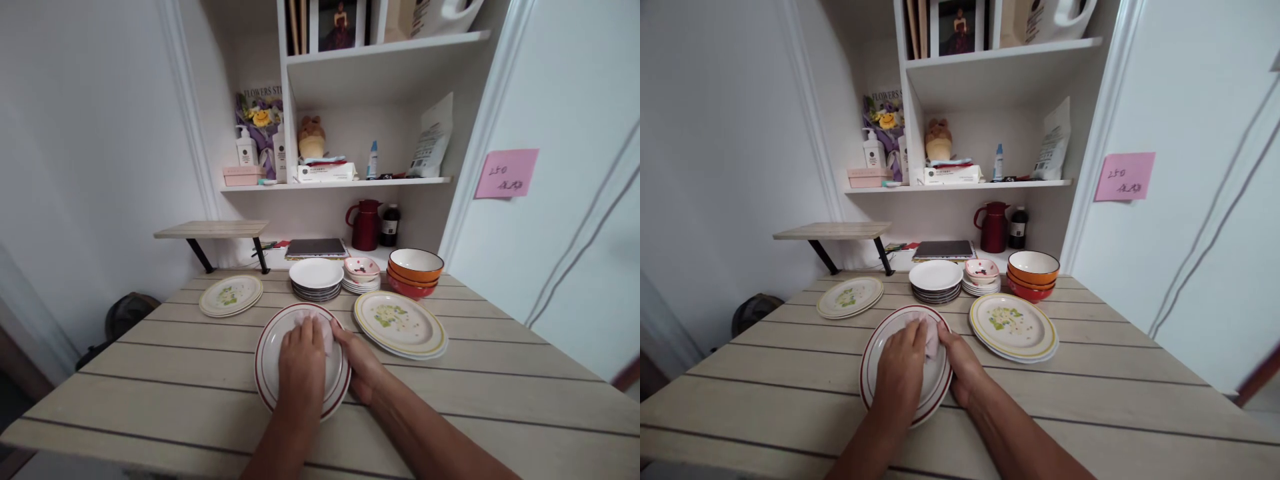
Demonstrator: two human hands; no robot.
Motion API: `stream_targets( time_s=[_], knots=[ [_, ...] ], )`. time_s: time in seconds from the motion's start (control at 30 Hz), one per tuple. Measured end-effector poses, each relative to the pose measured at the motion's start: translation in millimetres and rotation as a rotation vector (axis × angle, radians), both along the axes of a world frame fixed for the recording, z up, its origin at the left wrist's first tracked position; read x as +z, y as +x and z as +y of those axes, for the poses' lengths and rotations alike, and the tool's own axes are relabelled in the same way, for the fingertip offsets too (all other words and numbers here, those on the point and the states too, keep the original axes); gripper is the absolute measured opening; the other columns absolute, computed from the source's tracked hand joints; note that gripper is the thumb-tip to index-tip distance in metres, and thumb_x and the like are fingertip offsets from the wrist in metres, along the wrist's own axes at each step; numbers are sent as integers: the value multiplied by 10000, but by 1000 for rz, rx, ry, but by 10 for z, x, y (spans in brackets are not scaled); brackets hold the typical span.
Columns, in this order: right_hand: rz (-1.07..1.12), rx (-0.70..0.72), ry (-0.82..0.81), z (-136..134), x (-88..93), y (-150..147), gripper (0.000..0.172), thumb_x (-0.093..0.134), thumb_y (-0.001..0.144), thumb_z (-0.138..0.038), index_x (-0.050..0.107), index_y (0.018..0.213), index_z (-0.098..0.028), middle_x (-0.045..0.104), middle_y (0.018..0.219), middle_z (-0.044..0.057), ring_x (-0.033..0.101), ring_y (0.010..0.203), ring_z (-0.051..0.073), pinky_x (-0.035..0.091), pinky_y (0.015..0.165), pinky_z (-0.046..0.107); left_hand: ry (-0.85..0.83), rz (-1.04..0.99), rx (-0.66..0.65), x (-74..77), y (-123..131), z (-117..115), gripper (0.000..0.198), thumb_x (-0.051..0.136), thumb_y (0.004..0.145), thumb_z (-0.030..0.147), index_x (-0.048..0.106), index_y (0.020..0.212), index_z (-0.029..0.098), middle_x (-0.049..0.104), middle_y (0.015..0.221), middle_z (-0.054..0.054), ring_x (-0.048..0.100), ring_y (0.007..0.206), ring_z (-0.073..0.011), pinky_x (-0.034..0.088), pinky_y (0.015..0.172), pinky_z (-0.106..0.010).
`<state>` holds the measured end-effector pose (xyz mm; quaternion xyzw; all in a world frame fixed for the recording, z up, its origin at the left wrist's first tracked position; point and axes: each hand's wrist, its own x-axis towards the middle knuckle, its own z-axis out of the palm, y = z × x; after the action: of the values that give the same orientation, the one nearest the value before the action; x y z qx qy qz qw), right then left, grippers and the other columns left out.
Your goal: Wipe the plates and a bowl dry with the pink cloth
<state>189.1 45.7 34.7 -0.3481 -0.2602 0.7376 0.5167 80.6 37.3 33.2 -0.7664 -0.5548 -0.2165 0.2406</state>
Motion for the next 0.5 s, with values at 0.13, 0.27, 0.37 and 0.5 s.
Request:
stream_targets(
  time_s=[0.13, 0.27, 0.37, 0.5],
  knots=[
    [52, 36, -31, 20, -28, 11, 384, 492, 956, -393, 650, 1092, -71, 766, 908, 147, 733, 864, 228, 529, 905, 376, 95, 63, -131, -334, -186, -218, 550, 409, 793, -63, 570, 1285, 125, 645, 1286, -105, 626, 1115, -218, 523, 898, -316],
    [67, 50, -26, 40, -82, 2, 398, 517, 942, -392, 631, 1120, -55, 761, 917, 166, 735, 843, 245, 529, 906, 409, 124, 130, -214, -577, -603, -483, 611, 382, 776, -42, 545, 1327, 162, 620, 1337, -70, 625, 1126, -187, 532, 855, -297],
    [24, 40, -24, 32, -80, -10, 391, 529, 938, -384, 623, 1138, -61, 762, 918, 165, 735, 847, 248, 527, 912, 418, 63, 146, -121, -587, -844, -584, 646, 364, 780, -47, 537, 1338, 230, 605, 1359, -39, 643, 1093, -171, 515, 876, -343],
    [7, 65, 7, 10, -54, -14, 374, 516, 948, -360, 617, 1154, -65, 761, 932, 165, 735, 861, 245, 523, 921, 419, -42, 60, 69, -449, -890, -544, 599, 329, 822, -59, 585, 1279, 232, 616, 1340, -72, 626, 1133, -209, 416, 1011, -527]
  ],
)
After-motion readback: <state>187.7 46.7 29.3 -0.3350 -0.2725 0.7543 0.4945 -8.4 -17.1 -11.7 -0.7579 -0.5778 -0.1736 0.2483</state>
